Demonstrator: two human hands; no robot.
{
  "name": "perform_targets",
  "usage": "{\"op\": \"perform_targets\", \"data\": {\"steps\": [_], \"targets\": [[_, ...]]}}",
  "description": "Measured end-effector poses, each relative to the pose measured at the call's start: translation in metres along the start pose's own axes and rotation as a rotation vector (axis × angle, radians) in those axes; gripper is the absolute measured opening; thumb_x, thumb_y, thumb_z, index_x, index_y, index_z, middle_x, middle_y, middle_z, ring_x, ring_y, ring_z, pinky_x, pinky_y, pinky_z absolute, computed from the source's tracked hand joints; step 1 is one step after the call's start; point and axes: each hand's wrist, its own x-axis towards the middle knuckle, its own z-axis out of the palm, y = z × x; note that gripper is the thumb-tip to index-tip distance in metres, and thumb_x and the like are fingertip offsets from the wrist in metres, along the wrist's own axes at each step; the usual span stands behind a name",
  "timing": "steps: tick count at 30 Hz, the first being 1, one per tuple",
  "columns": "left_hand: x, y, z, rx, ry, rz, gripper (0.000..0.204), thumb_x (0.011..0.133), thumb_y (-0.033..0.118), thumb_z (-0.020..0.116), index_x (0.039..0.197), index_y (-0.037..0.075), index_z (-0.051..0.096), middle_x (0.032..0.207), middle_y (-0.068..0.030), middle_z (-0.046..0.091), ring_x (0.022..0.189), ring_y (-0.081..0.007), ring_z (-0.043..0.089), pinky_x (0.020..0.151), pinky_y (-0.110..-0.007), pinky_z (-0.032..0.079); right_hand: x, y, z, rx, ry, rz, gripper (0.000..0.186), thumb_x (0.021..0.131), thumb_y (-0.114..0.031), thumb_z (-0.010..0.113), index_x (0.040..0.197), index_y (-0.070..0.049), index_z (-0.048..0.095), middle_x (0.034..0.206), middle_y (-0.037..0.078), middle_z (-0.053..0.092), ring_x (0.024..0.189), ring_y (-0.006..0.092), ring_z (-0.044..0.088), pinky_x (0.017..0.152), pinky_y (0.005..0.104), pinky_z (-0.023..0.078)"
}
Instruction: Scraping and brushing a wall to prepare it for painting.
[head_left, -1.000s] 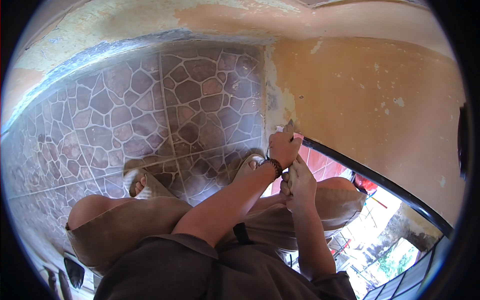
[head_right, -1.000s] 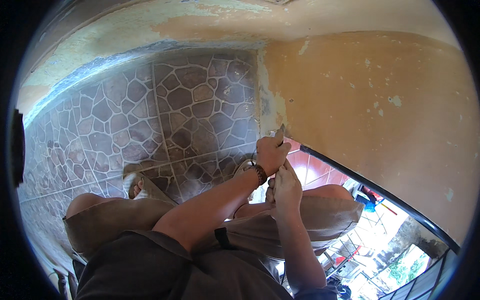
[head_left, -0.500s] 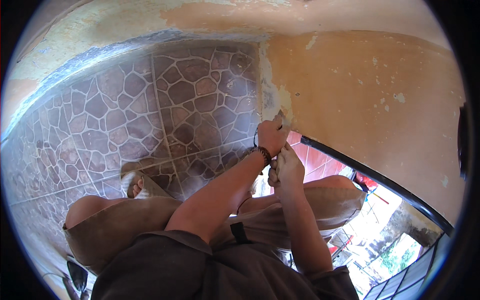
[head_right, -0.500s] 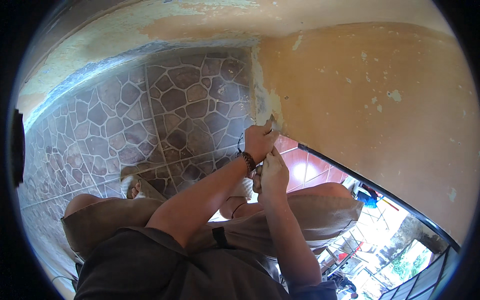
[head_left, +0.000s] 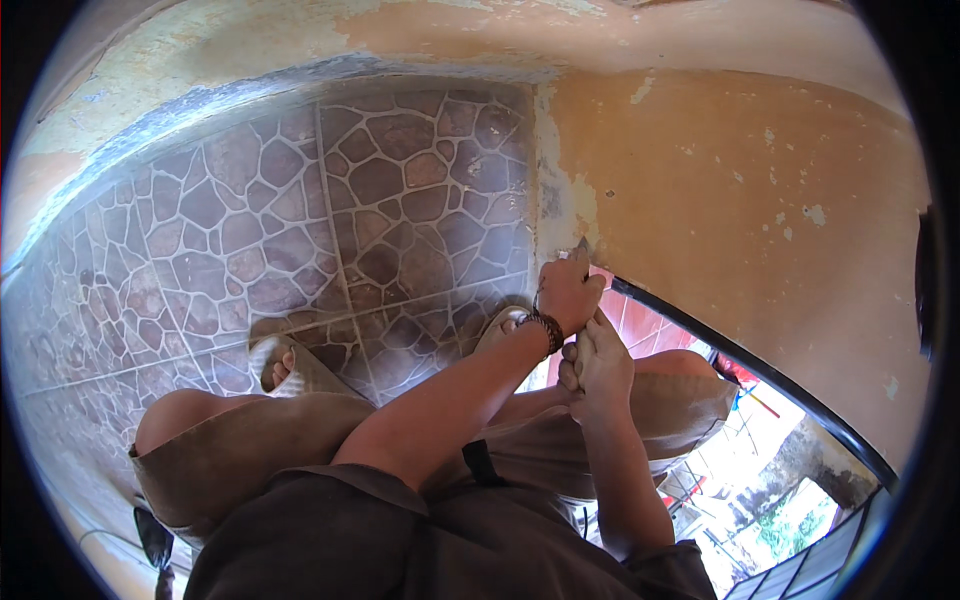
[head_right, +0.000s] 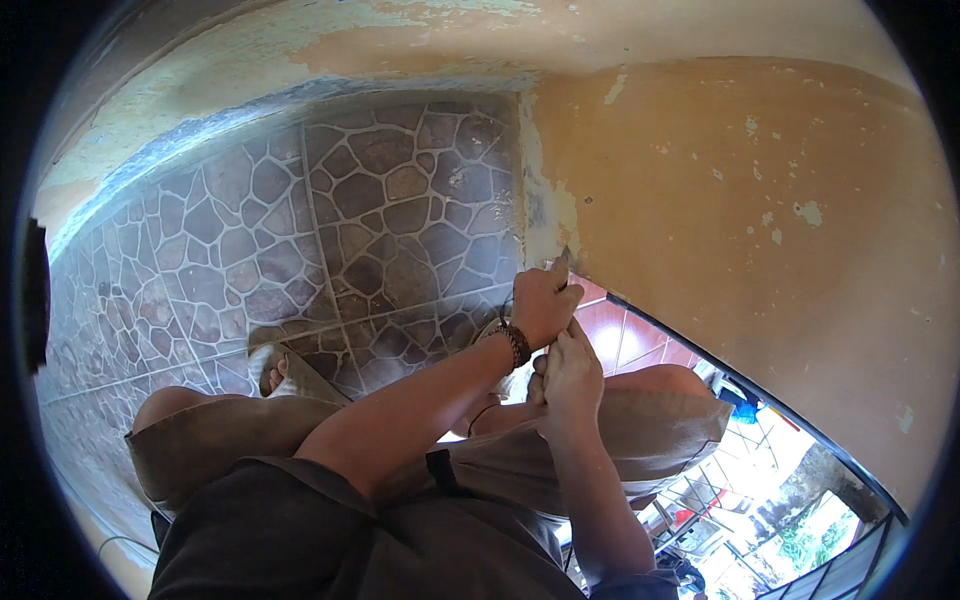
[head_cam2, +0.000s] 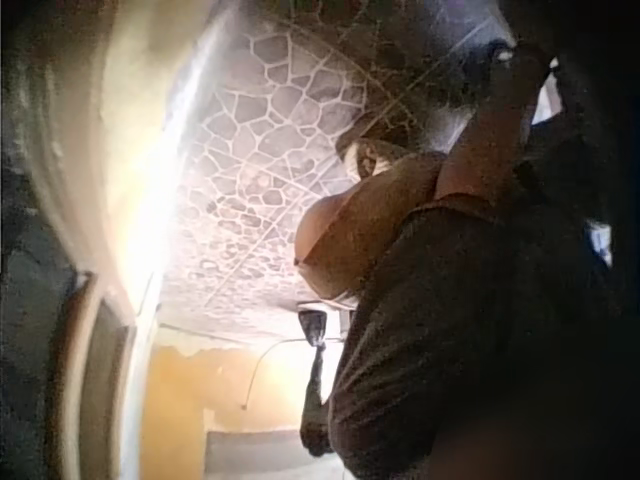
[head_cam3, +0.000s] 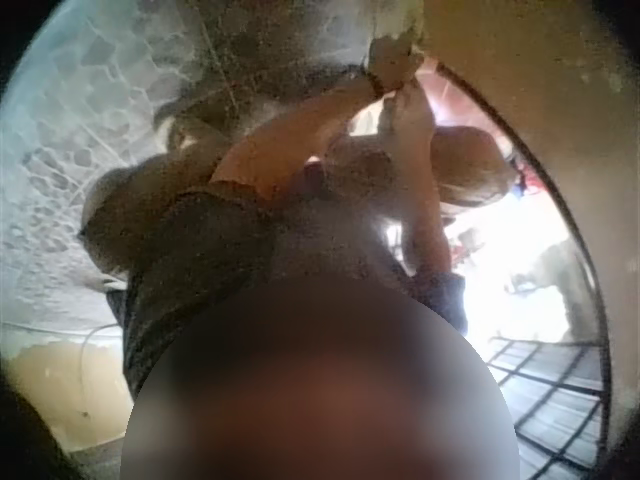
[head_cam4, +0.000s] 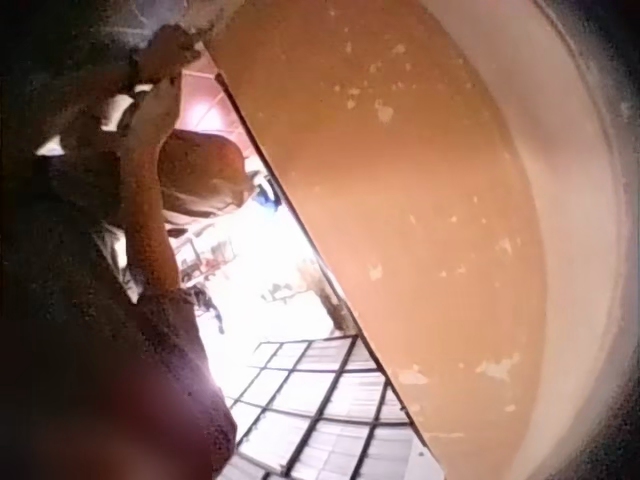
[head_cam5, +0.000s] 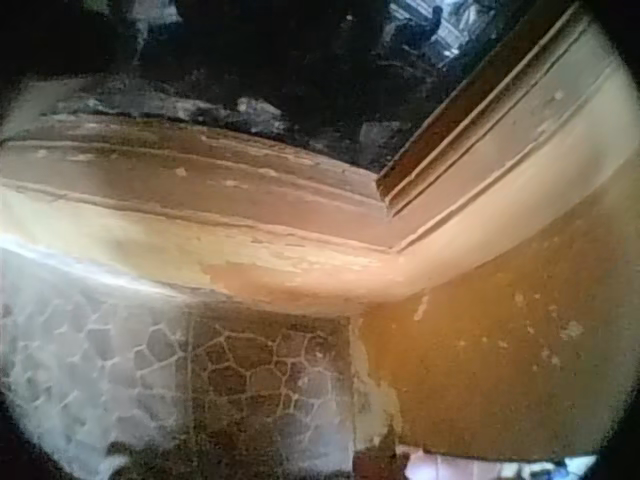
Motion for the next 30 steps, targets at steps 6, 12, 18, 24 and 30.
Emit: {"op": "perform_targets", "data": {"steps": [6, 12, 18, 24, 30], "targets": [[0.008, -0.010, -0.009, -0.056, -0.032, -0.004, 0.024, 0.070, 0.021, 0.056, 0.075, -0.003, 0.054, 0.062, -0.0202, 0.057, 0.065, -0.0385, 0.058, 0.062, -0.046, 0.045, -0.005, -0.012, 0.016, 0.008, -0.076, 0.057, 0.041, 0.090, -0.023, 0.035, 0.130, -0.013, 0.039, 0.061, 0.001, 0.044, 0.038, 0.0082, 0.035, 0.031, 0.0196, 0.028], [0.013, -0.003, -0.007, -0.107, 0.039, -0.059, 0.020, 0.070, 0.019, 0.057, 0.075, 0.000, 0.056, 0.059, -0.0192, 0.055, 0.059, -0.0367, 0.056, 0.055, -0.045, 0.042, -0.003, -0.017, 0.016, -0.061, -0.045, 0.015, 0.040, 0.090, -0.023, 0.036, 0.129, -0.011, 0.041, 0.061, 0.000, 0.043, 0.040, 0.0072, 0.036, 0.032, 0.0187, 0.028], [0.003, 0.009, 0.002, -0.033, 0.143, 0.069, 0.027, 0.072, 0.024, 0.056, 0.071, -0.003, 0.055, 0.061, -0.0201, 0.057, 0.062, -0.0385, 0.057, 0.061, -0.045, 0.045, -0.012, -0.021, 0.009, 0.038, -0.015, 0.020, 0.037, 0.092, -0.015, 0.037, 0.128, -0.008, 0.042, 0.054, -0.001, 0.040, 0.035, 0.0064, 0.034, 0.030, 0.0201, 0.027], [0.016, 0.000, -0.007, -0.148, 0.096, 0.033, 0.022, 0.070, 0.018, 0.056, 0.077, -0.002, 0.055, 0.057, -0.0197, 0.053, 0.056, -0.0355, 0.056, 0.053, -0.042, 0.042, -0.004, -0.013, 0.018, 0.077, -0.002, -0.017, 0.038, 0.092, -0.016, 0.038, 0.129, -0.008, 0.039, 0.054, -0.002, 0.039, 0.035, 0.0057, 0.034, 0.029, 0.0199, 0.027], [0.014, 0.000, -0.007, -0.083, 0.140, 0.123, 0.022, 0.070, 0.020, 0.058, 0.071, -0.001, 0.052, 0.057, -0.0196, 0.053, 0.054, -0.0354, 0.056, 0.047, -0.040, 0.042, -0.013, -0.022, 0.017, 0.083, -0.030, 0.049, 0.040, 0.092, -0.017, 0.036, 0.131, -0.012, 0.036, 0.054, -0.003, 0.042, 0.034, 0.0071, 0.035, 0.029, 0.0203, 0.027]]}}
